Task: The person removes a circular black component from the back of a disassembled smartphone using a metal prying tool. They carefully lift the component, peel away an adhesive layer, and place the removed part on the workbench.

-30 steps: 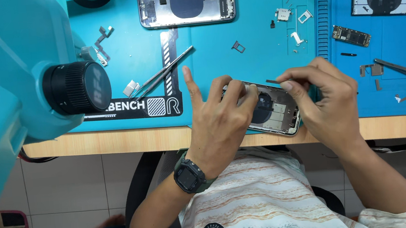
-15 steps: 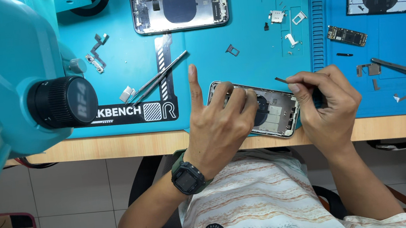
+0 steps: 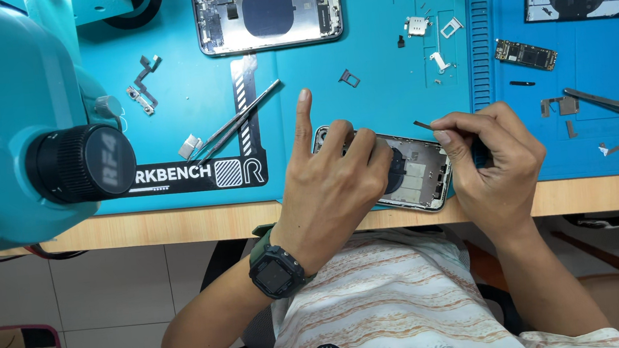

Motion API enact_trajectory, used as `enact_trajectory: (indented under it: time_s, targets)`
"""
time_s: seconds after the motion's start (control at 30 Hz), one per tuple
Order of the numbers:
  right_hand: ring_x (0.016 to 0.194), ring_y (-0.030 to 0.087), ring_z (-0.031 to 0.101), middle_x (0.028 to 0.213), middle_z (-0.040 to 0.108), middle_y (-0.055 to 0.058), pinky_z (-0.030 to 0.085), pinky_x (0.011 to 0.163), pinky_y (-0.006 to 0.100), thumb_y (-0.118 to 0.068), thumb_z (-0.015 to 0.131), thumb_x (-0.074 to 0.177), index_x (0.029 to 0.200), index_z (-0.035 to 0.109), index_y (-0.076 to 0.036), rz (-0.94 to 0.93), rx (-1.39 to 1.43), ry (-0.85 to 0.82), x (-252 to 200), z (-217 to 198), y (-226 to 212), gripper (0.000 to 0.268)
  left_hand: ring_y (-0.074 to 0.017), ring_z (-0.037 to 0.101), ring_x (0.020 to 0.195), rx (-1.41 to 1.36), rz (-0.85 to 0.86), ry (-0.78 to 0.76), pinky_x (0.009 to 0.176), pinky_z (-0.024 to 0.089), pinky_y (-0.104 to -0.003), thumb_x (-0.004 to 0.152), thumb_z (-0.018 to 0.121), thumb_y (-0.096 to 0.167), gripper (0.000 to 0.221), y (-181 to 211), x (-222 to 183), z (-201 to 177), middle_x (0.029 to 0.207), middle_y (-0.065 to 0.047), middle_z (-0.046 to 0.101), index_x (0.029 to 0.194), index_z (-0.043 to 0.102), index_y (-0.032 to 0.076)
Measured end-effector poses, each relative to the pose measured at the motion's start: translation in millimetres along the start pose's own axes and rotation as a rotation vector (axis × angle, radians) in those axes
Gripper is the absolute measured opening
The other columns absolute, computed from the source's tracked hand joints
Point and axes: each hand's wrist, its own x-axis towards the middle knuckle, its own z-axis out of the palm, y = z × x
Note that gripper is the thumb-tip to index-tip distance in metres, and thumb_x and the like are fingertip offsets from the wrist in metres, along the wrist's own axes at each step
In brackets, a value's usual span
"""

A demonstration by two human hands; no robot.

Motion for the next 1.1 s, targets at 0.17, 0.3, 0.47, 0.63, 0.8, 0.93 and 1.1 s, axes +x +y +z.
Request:
enact_trajectory:
  time_s: [0.17, 0.3, 0.47, 0.63, 0.8, 0.93, 1.1]
  targets:
    - [0.091, 0.027, 0.065, 0.103, 0.07, 0.018, 0.049, 0.076, 0.035, 0.004, 0.082, 0.113, 0.117, 0.083, 0.004, -0.002, -0.004, -0.004, 1, -1, -1, 0.004, -0.0264, 0.052, 0.079, 0.048, 0.063, -0.035, 0.129, 0.043, -0.071, 0.103, 0.072, -0.009, 0.036, 0, 9, -1, 0.075, -0.003, 0.048, 0.078, 0.064, 0.015]
    - [0.091, 0.027, 0.066, 0.103, 0.07, 0.018, 0.05, 0.076, 0.035, 0.003, 0.082, 0.114, 0.117, 0.083, 0.004, -0.001, -0.005, -0.008, 1, 0, -1, 0.004, -0.0249, 0.053, 0.081, 0.094, 0.097, -0.07, 0.129, 0.044, -0.07, 0.103, 0.074, -0.009, 0.038, -1, 15, 0, 0.07, -0.002, 0.048, 0.076, 0.065, 0.015]
    - [0.09, 0.027, 0.064, 0.103, 0.07, 0.017, 0.047, 0.075, 0.036, 0.0, 0.081, 0.114, 0.117, 0.082, 0.003, -0.007, -0.007, -0.013, 2, -1, -1, 0.005, -0.0251, 0.056, 0.086, 0.078, 0.128, -0.078, 0.128, 0.043, -0.07, 0.107, 0.074, -0.001, 0.034, -9, 15, 6, 0.076, -0.003, 0.051, 0.08, 0.065, 0.016]
    - [0.09, 0.028, 0.065, 0.104, 0.071, 0.018, 0.049, 0.075, 0.036, 0.001, 0.081, 0.114, 0.117, 0.083, 0.004, -0.023, -0.008, -0.021, 3, 0, -1, 0.005, -0.0229, 0.055, 0.086, 0.102, 0.177, -0.015, 0.123, 0.051, -0.064, 0.107, 0.069, 0.001, 0.029, -14, 15, 12, 0.079, -0.003, 0.053, 0.083, 0.065, 0.016]
    - [0.089, 0.026, 0.064, 0.103, 0.071, 0.017, 0.048, 0.074, 0.035, 0.002, 0.082, 0.114, 0.117, 0.083, 0.004, -0.018, -0.012, -0.025, 2, 1, -1, 0.004, -0.021, 0.055, 0.088, 0.15, 0.19, -0.019, 0.111, 0.057, -0.052, 0.112, 0.064, 0.012, 0.028, -17, 14, 17, 0.081, -0.001, 0.054, 0.085, 0.059, 0.019]
    - [0.091, 0.026, 0.066, 0.104, 0.071, 0.017, 0.049, 0.075, 0.034, 0.002, 0.082, 0.114, 0.117, 0.083, 0.004, -0.013, -0.015, -0.03, 2, 1, 0, 0.004, -0.022, 0.056, 0.086, 0.148, 0.193, -0.023, 0.112, 0.056, -0.052, 0.113, 0.059, 0.013, 0.029, -18, 12, 21, 0.081, -0.002, 0.054, 0.084, 0.058, 0.019]
    - [0.09, 0.026, 0.064, 0.103, 0.071, 0.017, 0.049, 0.075, 0.034, 0.004, 0.081, 0.113, 0.117, 0.083, 0.004, -0.016, -0.007, -0.039, 3, 1, -2, 0.004, -0.0204, 0.054, 0.088, 0.2, 0.174, -0.038, 0.106, 0.055, -0.049, 0.114, 0.055, 0.018, 0.029, -17, 11, 20, 0.084, 0.0, 0.054, 0.086, 0.057, 0.021]
